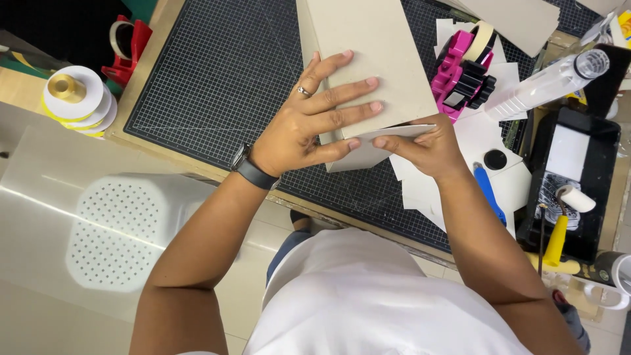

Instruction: Assembling a cardboard box by folding edges and applying tape using a dispenser and scraper.

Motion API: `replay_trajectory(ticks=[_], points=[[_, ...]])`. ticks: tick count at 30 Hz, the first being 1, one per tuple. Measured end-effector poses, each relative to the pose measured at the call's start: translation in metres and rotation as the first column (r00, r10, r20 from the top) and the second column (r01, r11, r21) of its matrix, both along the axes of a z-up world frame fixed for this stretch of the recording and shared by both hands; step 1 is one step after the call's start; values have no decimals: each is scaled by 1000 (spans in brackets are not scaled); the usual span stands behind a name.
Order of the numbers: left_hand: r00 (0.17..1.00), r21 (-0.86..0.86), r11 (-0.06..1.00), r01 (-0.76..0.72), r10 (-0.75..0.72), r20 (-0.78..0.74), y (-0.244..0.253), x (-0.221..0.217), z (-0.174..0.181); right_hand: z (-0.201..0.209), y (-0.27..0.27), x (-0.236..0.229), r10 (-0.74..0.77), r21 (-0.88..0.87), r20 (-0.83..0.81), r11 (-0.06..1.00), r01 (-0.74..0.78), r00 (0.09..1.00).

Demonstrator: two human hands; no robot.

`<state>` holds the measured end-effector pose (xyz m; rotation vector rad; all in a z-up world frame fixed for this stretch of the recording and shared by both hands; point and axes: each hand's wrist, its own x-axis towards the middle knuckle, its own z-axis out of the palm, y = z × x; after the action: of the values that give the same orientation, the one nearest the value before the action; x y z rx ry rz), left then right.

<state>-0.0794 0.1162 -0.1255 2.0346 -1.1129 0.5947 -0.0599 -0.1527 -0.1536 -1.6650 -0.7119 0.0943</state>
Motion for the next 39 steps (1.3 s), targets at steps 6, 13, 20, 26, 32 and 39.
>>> replay_trajectory(ticks=[6, 13, 20, 26, 32, 39], points=[[1000, 23, 1000, 17, -16, -8, 1, 2, 1, -5, -1, 1, -2, 35, -1, 999, 2, 1000], [999, 28, 999, 31, -31, -12, 2, 2, 4, -7, -1, 2, -6, 43, 19, 999, 6, 1000], [1000, 45, 999, 26, -26, 12, 3, 1, 4, -14, -2, 3, 44, 78, -8, 996, -43, 999], [999, 50, 998, 28, -29, 21, 3, 2, 4, -22, -4, 8, 88, 151, -136, 986, -67, 987], [999, 68, 997, 29, -31, 34, 3, 4, 4, -22, -5, 10, 98, 150, -141, 986, -77, 985], [998, 84, 995, 50, -53, 30, 3, 5, 9, -17, -3, 10, 92, 120, -109, 990, -78, 990]])
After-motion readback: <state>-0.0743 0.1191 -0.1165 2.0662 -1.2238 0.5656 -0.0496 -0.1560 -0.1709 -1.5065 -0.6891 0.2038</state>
